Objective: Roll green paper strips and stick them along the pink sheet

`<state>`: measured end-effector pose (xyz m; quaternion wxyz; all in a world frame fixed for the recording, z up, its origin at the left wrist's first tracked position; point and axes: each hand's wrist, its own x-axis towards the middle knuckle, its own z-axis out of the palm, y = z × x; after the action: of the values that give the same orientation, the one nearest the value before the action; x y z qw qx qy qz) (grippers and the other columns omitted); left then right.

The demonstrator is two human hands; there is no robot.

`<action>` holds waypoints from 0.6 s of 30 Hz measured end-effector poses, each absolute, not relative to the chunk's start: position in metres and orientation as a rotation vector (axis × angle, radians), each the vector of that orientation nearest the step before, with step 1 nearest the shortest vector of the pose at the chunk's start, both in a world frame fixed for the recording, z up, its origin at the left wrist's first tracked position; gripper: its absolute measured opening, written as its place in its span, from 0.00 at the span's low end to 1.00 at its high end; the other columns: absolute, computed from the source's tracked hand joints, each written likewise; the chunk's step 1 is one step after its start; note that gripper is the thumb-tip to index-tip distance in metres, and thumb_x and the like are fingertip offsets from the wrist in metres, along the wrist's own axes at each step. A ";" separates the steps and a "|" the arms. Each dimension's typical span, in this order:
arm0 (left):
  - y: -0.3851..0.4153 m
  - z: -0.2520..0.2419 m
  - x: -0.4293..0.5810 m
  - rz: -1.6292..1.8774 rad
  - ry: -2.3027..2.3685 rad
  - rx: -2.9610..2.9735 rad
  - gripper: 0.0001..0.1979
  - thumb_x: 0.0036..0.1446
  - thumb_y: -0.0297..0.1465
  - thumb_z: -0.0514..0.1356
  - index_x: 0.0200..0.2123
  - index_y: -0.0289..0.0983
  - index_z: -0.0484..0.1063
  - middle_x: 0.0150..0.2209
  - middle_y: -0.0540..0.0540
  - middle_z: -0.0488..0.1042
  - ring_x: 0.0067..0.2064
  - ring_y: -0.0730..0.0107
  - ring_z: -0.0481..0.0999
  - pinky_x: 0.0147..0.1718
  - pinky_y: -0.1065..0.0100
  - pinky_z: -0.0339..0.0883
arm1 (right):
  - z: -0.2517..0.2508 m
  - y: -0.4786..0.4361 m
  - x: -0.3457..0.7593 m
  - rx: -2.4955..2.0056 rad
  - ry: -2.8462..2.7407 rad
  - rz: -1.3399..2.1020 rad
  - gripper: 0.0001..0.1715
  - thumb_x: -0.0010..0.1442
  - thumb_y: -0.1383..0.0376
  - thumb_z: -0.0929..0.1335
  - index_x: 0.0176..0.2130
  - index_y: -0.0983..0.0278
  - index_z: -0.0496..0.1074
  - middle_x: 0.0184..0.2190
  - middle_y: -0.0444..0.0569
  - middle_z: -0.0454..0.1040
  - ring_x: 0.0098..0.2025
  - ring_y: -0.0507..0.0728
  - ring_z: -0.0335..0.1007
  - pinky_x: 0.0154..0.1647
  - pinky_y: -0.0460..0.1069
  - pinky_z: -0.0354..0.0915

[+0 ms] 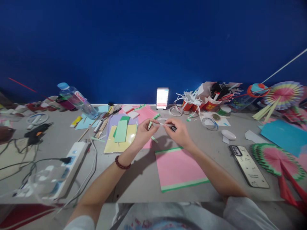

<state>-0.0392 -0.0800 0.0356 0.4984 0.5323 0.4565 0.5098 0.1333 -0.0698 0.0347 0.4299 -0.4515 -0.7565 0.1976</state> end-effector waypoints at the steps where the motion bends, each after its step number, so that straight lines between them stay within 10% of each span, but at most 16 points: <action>1: -0.081 0.035 -0.039 1.264 1.133 1.373 0.11 0.49 0.38 0.65 0.32 0.37 0.72 0.17 0.58 0.49 0.19 0.80 0.50 0.18 0.74 0.46 | 0.035 -0.070 0.133 -1.122 -1.895 0.466 0.07 0.59 0.61 0.66 0.30 0.61 0.70 0.28 0.47 0.74 0.33 0.56 0.69 0.39 0.51 0.63; 18: -0.083 0.025 -0.037 1.353 1.203 1.651 0.09 0.55 0.38 0.62 0.32 0.37 0.72 0.24 0.53 0.67 0.21 0.79 0.53 0.20 0.73 0.49 | 0.030 -0.067 0.135 -0.931 -2.072 0.140 0.08 0.64 0.64 0.62 0.36 0.59 0.70 0.33 0.48 0.74 0.39 0.58 0.68 0.59 0.60 0.55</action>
<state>-0.0374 -0.0831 0.0246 0.3386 0.6340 0.4620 0.5196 0.1347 -0.0668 0.0304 0.4194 -0.3713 -0.8265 0.0558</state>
